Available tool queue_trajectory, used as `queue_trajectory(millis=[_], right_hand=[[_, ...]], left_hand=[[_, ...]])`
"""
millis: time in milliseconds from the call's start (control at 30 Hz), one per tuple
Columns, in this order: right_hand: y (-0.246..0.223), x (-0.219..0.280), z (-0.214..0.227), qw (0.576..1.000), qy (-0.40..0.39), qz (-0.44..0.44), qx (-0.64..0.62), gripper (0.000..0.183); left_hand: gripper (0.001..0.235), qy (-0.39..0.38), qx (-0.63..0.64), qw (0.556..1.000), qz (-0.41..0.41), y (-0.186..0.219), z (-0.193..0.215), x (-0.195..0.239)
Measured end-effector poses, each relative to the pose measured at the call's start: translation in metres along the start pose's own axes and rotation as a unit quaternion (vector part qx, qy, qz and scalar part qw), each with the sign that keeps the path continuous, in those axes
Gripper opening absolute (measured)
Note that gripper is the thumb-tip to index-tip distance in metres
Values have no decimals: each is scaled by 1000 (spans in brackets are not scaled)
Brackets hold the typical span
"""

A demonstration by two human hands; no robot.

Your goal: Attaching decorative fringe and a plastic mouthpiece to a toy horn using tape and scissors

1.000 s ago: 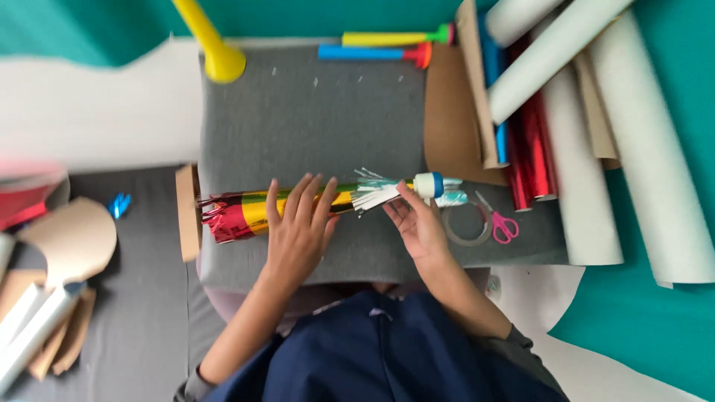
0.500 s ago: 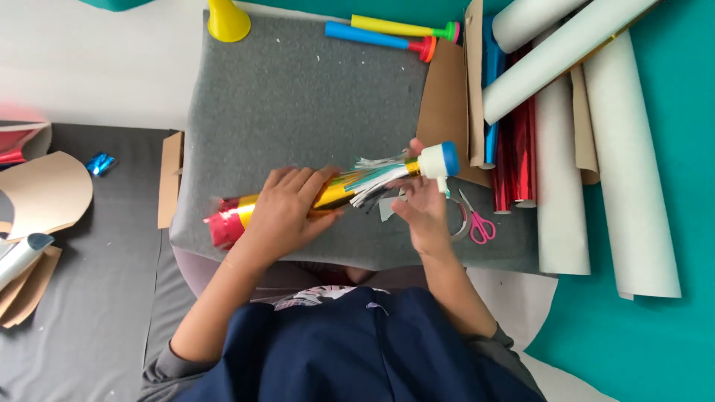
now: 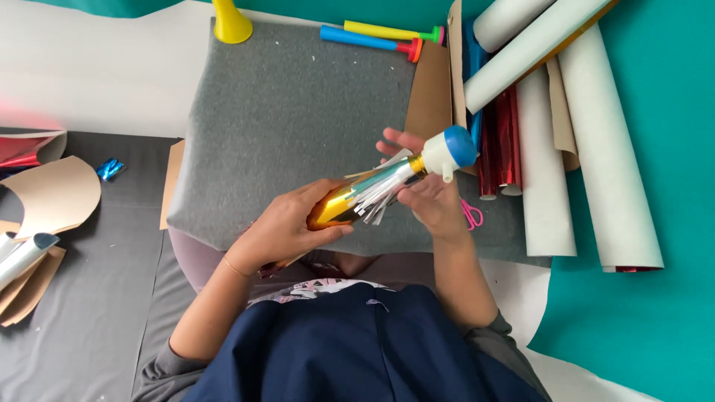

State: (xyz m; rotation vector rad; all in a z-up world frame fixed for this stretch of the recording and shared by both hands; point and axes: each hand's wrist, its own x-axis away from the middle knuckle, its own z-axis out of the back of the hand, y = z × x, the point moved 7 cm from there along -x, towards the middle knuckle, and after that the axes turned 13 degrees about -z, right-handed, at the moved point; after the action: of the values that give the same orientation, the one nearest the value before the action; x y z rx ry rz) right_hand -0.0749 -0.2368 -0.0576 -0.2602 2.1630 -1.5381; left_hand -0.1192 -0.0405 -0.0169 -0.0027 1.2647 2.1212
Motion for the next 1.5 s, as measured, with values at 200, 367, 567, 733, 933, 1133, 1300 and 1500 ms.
queue_trajectory(millis=[200,367,567,733,933,1133,1300,1500], right_hand=[[-4,7,2,993,72,50,83,47],[-5,18,21,976,168,67,117,25],[-39,41,-41,969,162,79,168,25],[-46,55,-76,976,126,74,162,23],[-44,59,-104,973,97,93,188,24],[-45,57,-132,990,91,65,84,7],[-25,61,-120,987,135,41,75,10],[-1,58,-87,978,171,32,119,11]], left_hand=[[60,41,-13,999,-7,-14,-10,20],[61,99,-95,989,-49,-15,-19,27],[73,151,-213,962,-82,-13,-38,39],[91,164,-334,923,-99,-10,-56,48],[57,279,-423,846,-163,-9,-61,51],[66,313,-231,903,-182,-31,-56,48],[53,312,-250,888,-227,-44,-70,47],[51,282,-212,911,-216,-33,-93,40]])
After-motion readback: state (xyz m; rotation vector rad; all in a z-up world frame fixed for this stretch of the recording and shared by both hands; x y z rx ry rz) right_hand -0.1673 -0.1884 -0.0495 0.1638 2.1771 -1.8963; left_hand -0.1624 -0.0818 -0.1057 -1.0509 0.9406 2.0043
